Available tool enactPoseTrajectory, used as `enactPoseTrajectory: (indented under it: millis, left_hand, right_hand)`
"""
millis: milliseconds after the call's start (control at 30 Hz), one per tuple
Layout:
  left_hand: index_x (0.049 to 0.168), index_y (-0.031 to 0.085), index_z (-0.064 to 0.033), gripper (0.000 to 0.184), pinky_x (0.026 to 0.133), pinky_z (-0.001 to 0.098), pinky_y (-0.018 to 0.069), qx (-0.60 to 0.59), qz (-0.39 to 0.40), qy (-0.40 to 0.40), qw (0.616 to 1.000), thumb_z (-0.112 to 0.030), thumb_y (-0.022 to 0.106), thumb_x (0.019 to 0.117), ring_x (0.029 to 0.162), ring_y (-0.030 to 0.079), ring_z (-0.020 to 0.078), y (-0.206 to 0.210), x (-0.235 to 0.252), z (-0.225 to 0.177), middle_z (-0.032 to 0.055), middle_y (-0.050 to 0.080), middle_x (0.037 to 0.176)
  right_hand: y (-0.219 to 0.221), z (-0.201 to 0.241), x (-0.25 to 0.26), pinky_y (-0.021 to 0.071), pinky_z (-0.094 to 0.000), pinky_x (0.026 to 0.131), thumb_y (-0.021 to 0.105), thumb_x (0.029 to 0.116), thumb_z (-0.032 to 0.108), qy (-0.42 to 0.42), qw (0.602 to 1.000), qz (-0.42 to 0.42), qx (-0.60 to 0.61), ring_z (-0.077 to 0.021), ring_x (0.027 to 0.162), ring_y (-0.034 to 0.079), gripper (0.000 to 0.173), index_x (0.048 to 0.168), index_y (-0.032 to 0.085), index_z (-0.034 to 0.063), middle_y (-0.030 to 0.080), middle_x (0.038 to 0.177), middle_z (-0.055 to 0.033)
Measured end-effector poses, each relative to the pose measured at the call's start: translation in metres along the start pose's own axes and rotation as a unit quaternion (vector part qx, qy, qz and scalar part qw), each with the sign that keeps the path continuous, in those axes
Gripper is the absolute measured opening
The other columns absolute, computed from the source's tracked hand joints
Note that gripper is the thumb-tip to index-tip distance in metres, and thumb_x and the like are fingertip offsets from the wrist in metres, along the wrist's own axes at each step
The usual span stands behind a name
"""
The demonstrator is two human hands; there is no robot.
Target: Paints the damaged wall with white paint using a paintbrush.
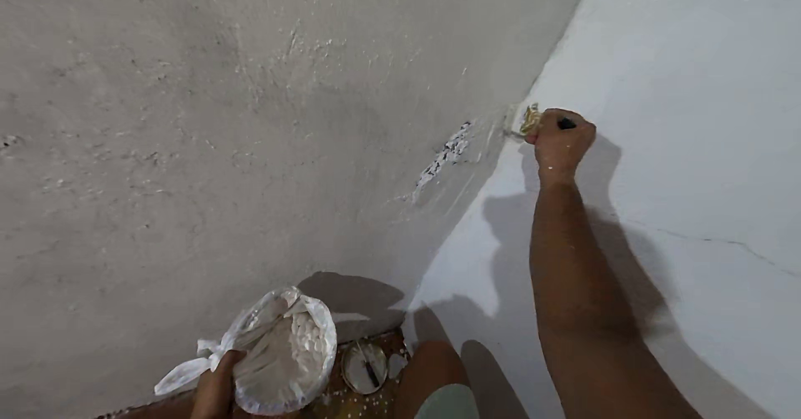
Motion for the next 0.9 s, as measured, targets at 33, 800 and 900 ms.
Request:
enactPoseTrajectory:
  millis: [33, 800, 900]
  left_hand:
    - [0.116, 0.057, 0.0014, 0.03, 0.066, 0.0327, 0.0562, 0.005, -0.002, -0.003, 1.0, -0.02, 0.058, 0.0945, 0.072, 0.063, 0.0099, 0.001, -0.002, 0.0, 0.0053, 0.063, 0.086]
    - [0.117, 0.057, 0.0022, 0.026, 0.071, 0.0343, 0.0577, -0.052, 0.023, -0.046, 0.997, -0.019, 0.052, 0.1032, 0.078, 0.066, 0.0149, -0.011, -0.003, -0.002, 0.0102, 0.066, 0.09]
    - [0.118, 0.057, 0.0017, 0.025, 0.073, 0.0349, 0.0564, -0.059, 0.034, -0.04, 0.997, -0.018, 0.052, 0.1029, 0.079, 0.065, 0.0155, -0.013, 0.0, 0.0, 0.0104, 0.065, 0.091]
  right_hand:
    - [0.006, -0.006, 0.001, 0.0581, -0.0443, 0.086, 0.054, 0.1053, 0.024, 0.001, 1.0, 0.006, -0.027, -0.0275, 0.088, 0.071, 0.036, 0.122, 0.068, -0.0047, 0.07, 0.106, -0.0226]
    - [0.024, 0.031, -0.27, 0.0627, -0.0311, 0.082, 0.069, 0.0931, 0.009, -0.026, 0.909, 0.293, 0.296, -0.0108, 0.088, 0.073, 0.017, 0.107, 0.075, 0.0166, 0.076, 0.1, 0.0061]
    - [0.041, 0.012, -0.33, 0.0627, -0.0303, 0.077, 0.068, 0.0884, 0.006, 0.098, 0.836, 0.402, 0.36, -0.0132, 0.083, 0.073, 0.018, 0.099, 0.076, 0.0173, 0.077, 0.098, 0.0016]
Point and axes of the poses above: each hand's wrist, its own x-axis towards the middle knuckle, its own y-axis out of the palm, z = x × y, the point moved 4 cm from there along x, towards the middle knuckle
